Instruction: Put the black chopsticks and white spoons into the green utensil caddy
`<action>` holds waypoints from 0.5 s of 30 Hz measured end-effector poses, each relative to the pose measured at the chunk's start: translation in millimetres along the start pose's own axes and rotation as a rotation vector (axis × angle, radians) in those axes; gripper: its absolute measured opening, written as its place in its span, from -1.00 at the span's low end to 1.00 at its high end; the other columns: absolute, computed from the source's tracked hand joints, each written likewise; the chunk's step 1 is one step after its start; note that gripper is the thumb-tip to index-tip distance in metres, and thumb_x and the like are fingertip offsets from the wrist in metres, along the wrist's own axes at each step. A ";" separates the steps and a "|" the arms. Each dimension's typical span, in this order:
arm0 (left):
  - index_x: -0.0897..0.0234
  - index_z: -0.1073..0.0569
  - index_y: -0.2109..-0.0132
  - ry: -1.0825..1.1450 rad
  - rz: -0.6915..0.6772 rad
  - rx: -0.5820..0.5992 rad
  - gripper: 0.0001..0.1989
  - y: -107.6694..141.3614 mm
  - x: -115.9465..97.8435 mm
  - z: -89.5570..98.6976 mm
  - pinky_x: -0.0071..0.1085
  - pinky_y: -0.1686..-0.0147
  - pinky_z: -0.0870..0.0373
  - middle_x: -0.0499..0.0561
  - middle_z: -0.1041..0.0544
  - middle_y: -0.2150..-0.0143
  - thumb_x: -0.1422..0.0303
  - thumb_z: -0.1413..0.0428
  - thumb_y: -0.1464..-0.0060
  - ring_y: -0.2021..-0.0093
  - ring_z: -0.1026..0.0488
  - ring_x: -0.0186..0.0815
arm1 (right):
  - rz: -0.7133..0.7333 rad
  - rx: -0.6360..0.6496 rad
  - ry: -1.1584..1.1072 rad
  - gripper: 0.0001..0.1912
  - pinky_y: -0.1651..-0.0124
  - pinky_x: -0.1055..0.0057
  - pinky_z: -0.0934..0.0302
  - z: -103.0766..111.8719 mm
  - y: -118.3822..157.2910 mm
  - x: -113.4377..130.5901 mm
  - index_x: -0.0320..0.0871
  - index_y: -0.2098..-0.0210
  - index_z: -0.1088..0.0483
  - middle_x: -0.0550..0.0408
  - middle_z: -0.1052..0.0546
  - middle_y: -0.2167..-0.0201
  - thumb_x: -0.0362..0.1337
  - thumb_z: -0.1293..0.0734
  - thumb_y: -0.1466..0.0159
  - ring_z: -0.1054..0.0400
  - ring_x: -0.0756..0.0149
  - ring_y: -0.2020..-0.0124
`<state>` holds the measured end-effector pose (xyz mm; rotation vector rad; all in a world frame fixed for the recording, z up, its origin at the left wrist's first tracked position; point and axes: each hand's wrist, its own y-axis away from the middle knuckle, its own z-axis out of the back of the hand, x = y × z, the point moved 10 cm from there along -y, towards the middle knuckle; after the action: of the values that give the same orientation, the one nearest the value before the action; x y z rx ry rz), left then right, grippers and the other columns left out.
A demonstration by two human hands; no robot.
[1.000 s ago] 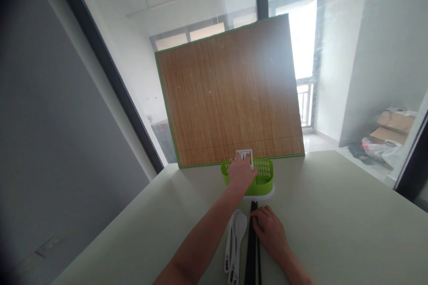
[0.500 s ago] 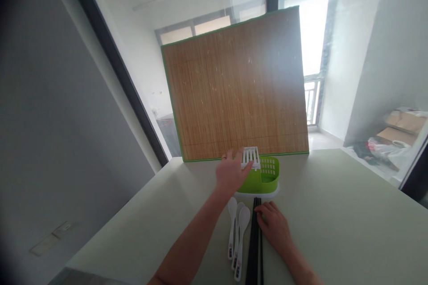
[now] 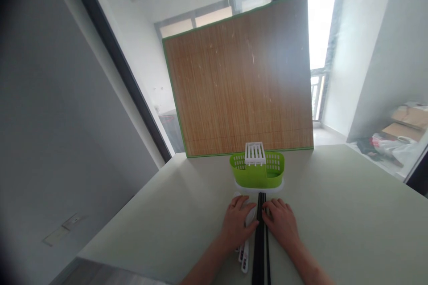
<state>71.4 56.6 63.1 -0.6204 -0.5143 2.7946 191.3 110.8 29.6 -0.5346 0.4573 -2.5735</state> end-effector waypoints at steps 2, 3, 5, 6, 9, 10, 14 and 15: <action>0.04 -0.41 0.00 0.042 0.004 0.009 -0.59 3.3 1.7 -10.4 -0.18 -0.17 -0.11 -0.01 -0.31 -0.13 0.22 -0.17 0.06 -0.16 -0.15 -0.15 | -0.043 0.012 0.035 -0.86 0.20 0.26 -0.01 0.5 3.0 -2.4 -0.07 0.36 -0.38 0.09 -0.48 0.39 -0.19 -0.22 -0.19 -0.30 0.15 0.24; 0.04 -0.43 0.02 0.063 0.011 0.003 -0.61 4.8 3.4 -13.2 -0.18 -0.18 -0.10 -0.01 -0.30 -0.13 0.25 -0.17 0.06 -0.17 -0.14 -0.15 | -0.065 0.021 0.050 -0.86 0.20 0.26 0.00 0.5 4.1 -3.7 -0.08 0.37 -0.36 0.09 -0.49 0.40 -0.18 -0.22 -0.18 -0.30 0.14 0.24; 0.04 -0.46 0.05 0.108 0.032 -0.023 -0.65 7.2 7.2 -14.5 -0.16 -0.19 -0.09 -0.01 -0.30 -0.13 0.29 -0.17 0.06 -0.18 -0.13 -0.15 | -0.103 0.046 0.072 -0.85 0.21 0.26 0.01 0.0 5.3 -6.4 -0.08 0.36 -0.34 0.09 -0.50 0.41 -0.15 -0.22 -0.18 -0.32 0.15 0.26; 0.04 -0.47 0.07 0.131 0.040 -0.031 -0.66 8.2 8.7 -14.1 -0.15 -0.19 -0.09 -0.01 -0.31 -0.13 0.31 -0.17 0.07 -0.18 -0.13 -0.15 | -0.118 0.062 0.078 -0.84 0.22 0.27 0.01 -0.6 5.3 -7.7 -0.08 0.35 -0.33 0.10 -0.50 0.41 -0.14 -0.21 -0.18 -0.33 0.16 0.27; 0.06 -0.49 0.11 0.199 0.044 -0.053 -0.68 9.2 10.7 -9.1 -0.09 -0.17 -0.13 0.01 -0.35 -0.08 0.34 -0.18 0.09 -0.15 -0.18 -0.13 | -0.157 0.123 0.085 -0.81 0.25 0.30 -0.02 -3.2 4.1 -11.2 -0.08 0.31 -0.32 0.10 -0.52 0.40 -0.13 -0.21 -0.17 -0.37 0.19 0.31; 0.07 -0.49 0.11 0.213 0.041 -0.074 -0.69 9.1 11.3 -5.2 -0.09 -0.15 -0.15 0.02 -0.36 -0.07 0.34 -0.18 0.09 -0.14 -0.20 -0.13 | -0.170 0.145 0.086 -0.81 0.26 0.31 -0.03 -4.0 3.7 -12.2 -0.08 0.30 -0.32 0.10 -0.52 0.40 -0.12 -0.21 -0.16 -0.37 0.20 0.32; 0.08 -0.49 0.12 0.199 0.071 -0.250 -0.74 9.3 19.8 19.2 -0.13 -0.11 -0.22 0.02 -0.36 -0.05 0.37 -0.13 0.02 -0.10 -0.24 -0.16 | -0.222 0.226 0.098 -0.79 0.38 0.37 -0.05 -5.7 3.5 -14.5 -0.09 0.31 -0.31 0.08 -0.54 0.39 -0.11 -0.20 -0.14 -0.41 0.21 0.36; 0.09 -0.49 0.13 0.194 0.085 -0.290 -0.75 9.6 23.1 24.1 -0.14 -0.09 -0.24 0.02 -0.36 -0.04 0.39 -0.11 0.00 -0.09 -0.25 -0.17 | -0.235 0.242 0.106 -0.78 0.41 0.37 -0.05 -5.9 3.5 -14.8 -0.09 0.32 -0.32 0.07 -0.54 0.40 -0.11 -0.20 -0.13 -0.42 0.19 0.37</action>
<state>38.8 47.8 71.5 -0.9832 -0.8783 2.7178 202.1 116.6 18.9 -0.3866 0.1180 -2.8405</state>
